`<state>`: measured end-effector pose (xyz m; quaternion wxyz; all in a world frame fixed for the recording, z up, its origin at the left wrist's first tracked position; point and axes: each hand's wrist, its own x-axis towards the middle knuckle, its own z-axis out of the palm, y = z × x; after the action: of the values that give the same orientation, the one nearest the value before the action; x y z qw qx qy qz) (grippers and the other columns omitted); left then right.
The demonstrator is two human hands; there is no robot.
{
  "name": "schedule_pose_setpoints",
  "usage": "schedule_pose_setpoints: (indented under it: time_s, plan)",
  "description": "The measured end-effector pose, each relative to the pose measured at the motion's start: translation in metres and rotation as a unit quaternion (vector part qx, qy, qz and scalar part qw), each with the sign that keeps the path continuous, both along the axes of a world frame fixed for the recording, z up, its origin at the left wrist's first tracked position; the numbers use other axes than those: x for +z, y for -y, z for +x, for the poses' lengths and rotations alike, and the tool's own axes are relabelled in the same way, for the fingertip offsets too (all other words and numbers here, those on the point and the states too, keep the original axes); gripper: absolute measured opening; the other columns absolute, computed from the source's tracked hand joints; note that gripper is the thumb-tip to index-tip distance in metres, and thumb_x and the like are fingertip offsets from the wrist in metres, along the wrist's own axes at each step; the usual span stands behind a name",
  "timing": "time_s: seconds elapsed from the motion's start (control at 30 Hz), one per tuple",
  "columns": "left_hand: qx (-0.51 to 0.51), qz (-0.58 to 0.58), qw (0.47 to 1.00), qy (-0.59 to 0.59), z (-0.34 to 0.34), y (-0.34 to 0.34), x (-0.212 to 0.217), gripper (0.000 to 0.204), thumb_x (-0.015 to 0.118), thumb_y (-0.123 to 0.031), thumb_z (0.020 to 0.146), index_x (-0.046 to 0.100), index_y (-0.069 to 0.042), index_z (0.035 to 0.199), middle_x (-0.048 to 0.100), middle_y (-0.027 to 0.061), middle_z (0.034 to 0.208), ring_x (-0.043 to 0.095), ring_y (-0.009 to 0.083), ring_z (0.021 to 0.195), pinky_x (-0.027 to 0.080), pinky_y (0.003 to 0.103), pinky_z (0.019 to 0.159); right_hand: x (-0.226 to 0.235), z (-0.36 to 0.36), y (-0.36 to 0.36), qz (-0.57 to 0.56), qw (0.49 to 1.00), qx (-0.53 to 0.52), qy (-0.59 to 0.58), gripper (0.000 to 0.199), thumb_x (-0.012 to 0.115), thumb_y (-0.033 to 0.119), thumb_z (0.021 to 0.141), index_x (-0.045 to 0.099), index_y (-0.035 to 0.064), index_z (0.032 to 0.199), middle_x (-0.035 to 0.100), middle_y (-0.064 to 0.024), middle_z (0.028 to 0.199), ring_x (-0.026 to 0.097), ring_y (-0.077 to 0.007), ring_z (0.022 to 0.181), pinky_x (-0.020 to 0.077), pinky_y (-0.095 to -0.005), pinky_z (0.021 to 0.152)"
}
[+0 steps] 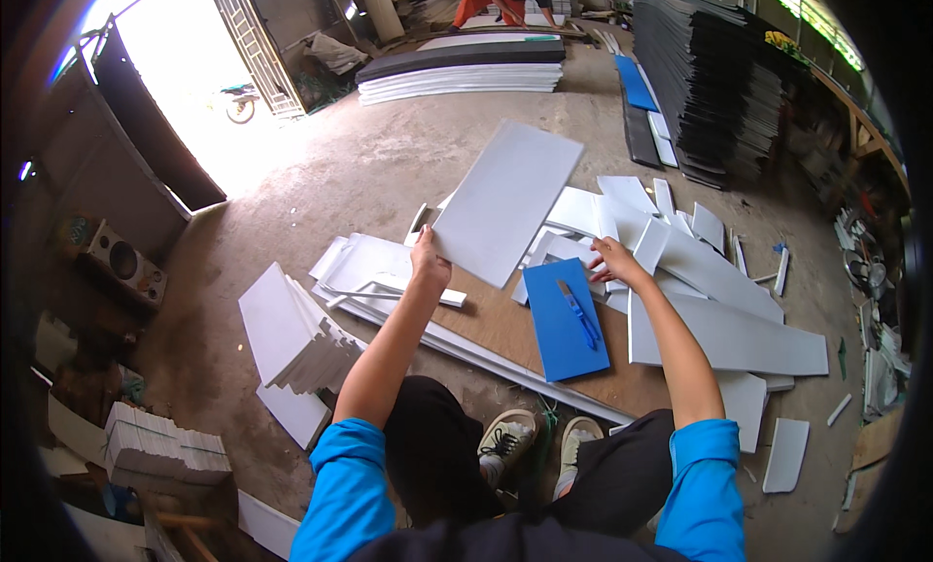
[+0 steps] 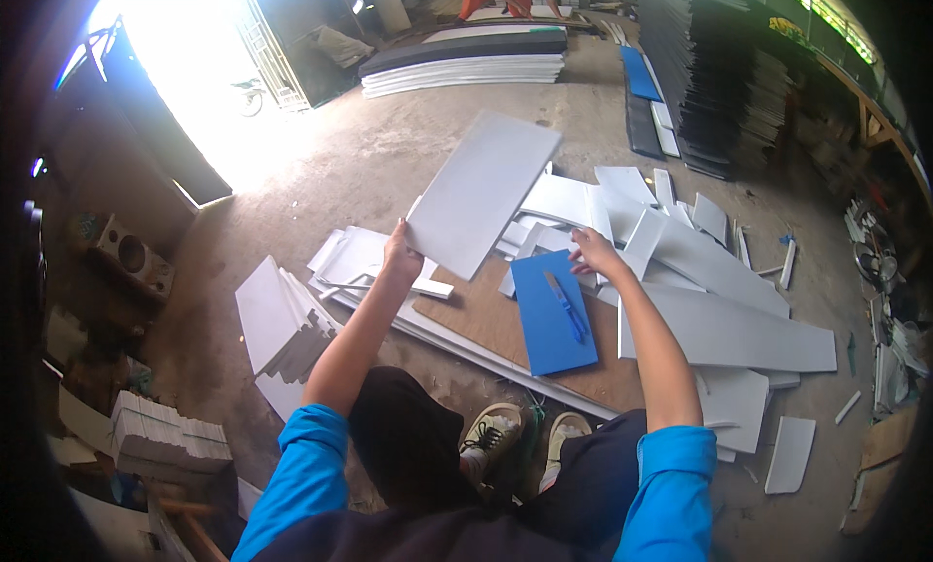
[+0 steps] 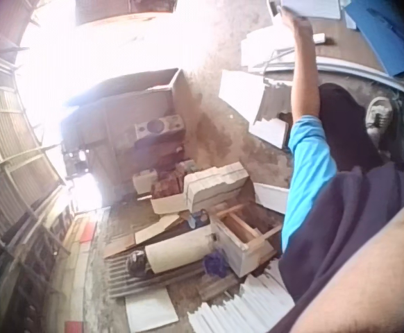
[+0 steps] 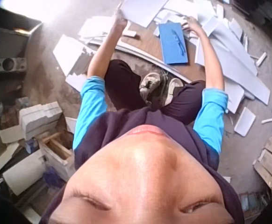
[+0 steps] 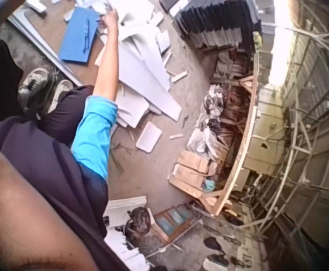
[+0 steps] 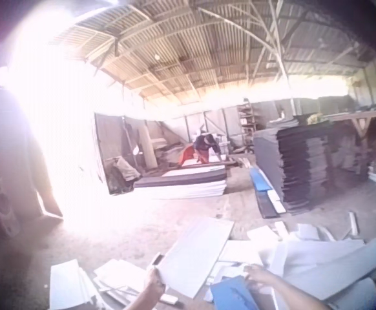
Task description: The person sits on the floor and uses a utility knife to cut white and blue plastic sheets. They repeatedly position the sheets, score the edges with the knife, and snap off the cut pieces, working through a pile of materials.
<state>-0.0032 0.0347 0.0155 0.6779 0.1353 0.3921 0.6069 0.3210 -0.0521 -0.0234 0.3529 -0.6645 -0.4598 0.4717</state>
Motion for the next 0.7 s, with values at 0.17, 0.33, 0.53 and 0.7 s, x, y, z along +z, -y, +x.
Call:
schedule_pose_setpoints:
  time_s: [0.17,0.33,0.53,0.7]
  plan:
    - [0.070,0.048,0.990,0.110,-0.010,0.014,0.042,0.020,0.045,-0.018,0.091,0.053,-0.012,0.108,0.056,0.0075,0.101,0.055,0.0187,0.093,0.048,0.031,0.083,0.061,-0.081,-0.013,0.114,0.978,0.074,-0.155,0.071,0.028,0.063,0.084,0.044,-0.0024,0.106,0.060,-0.0160,0.080,0.064,-0.0243,0.066,0.0510,-0.0304,0.057]
    - [0.134,0.194,0.972,-0.017,-0.077,0.035,0.050,0.024,0.045,-0.016,0.090,0.052,-0.011,0.112,0.052,0.0097,0.110,0.053,0.0194,0.097,0.046,0.029,0.084,0.105,-0.175,-0.014,0.087,0.938,0.300,-0.154,0.071,0.033,0.065,0.081,0.040,0.0004,0.110,0.061,-0.0137,0.085,0.064,-0.0218,0.074,0.0492,-0.0304,0.070]
    - [0.106,0.158,0.963,-0.188,-0.168,0.156,0.022,0.044,0.055,-0.008,0.084,0.036,-0.010,0.123,0.042,0.0057,0.124,0.049,0.0096,0.098,0.042,0.022,0.077,0.071,-0.260,-0.012,0.003,0.888,0.437,-0.144,0.058,0.051,0.049,0.082,0.042,-0.0013,0.110,0.060,-0.0119,0.083,0.063,-0.0169,0.068,0.0465,-0.0245,0.061]
    - [0.205,0.150,0.920,-0.298,-0.243,0.200,-0.006,0.042,0.059,-0.006,0.081,0.040,-0.006,0.118,0.045,0.0101,0.122,0.047,0.0142,0.107,0.040,0.027,0.087,0.058,-0.359,-0.014,-0.009,0.867,0.495,-0.065,0.043,0.050,0.038,0.087,0.046,-0.0006,0.105,0.055,-0.0054,0.068,0.054,-0.0102,0.055,0.0420,-0.0213,0.048]
